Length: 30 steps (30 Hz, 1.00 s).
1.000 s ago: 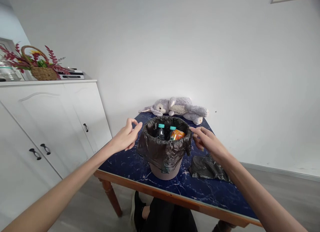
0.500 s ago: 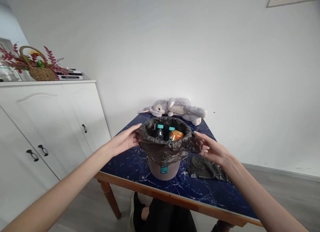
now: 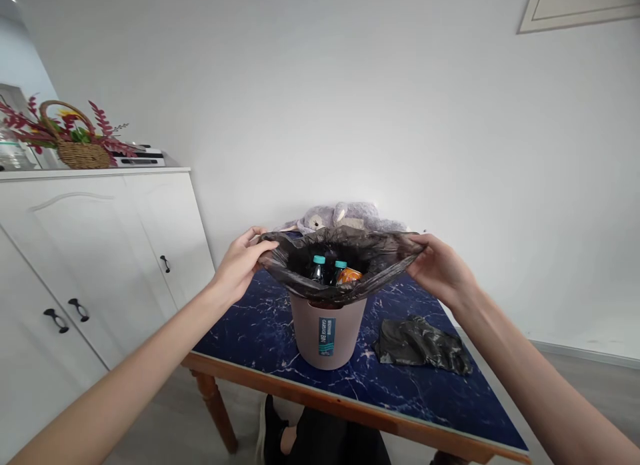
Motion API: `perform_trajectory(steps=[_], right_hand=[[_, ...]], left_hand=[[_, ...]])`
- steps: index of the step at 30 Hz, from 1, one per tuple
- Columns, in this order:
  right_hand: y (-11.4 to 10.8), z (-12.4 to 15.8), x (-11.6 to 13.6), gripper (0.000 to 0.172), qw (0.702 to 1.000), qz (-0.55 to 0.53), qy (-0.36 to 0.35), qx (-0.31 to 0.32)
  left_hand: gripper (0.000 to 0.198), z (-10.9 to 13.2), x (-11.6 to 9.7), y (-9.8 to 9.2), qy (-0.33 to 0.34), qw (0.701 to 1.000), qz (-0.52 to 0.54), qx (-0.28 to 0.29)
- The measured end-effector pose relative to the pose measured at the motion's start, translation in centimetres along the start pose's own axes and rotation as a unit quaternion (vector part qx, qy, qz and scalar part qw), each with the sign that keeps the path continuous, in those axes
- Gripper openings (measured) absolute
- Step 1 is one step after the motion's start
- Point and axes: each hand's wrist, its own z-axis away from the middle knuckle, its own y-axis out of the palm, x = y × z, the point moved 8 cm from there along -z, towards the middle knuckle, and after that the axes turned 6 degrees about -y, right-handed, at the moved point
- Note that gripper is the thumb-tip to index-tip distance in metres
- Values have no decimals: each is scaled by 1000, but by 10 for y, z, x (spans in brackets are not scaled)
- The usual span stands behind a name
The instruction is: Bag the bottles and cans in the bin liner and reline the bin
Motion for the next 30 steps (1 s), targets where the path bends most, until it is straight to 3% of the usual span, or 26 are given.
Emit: perform_trajectory(steps=[4, 7, 13, 17, 20, 24, 30], right_hand=[[-22, 18, -3, 20, 997, -65, 22, -35], [-34, 39, -9, 26, 995, -75, 51, -28], [-51, 81, -30, 27, 993, -59, 104, -15], [-52, 80, -42, 23, 989, -28, 143, -8], [-48, 66, -43, 38, 986, 4, 167, 12], [-40, 44, -37, 49, 983, 49, 177, 28], [-3, 19, -12, 55, 985, 88, 141, 46]], left_hand=[[45, 11, 1, -18, 25, 999, 12, -24], [49, 23, 12, -33, 19, 999, -11, -34], [62, 52, 31, -47, -37, 992, -120, -10], [64, 42, 36, -51, -96, 983, -156, -9], [62, 19, 37, -46, -124, 977, -174, -2], [60, -8, 39, -24, -155, 976, -146, 41], [62, -23, 15, 7, -78, 985, -147, 51]])
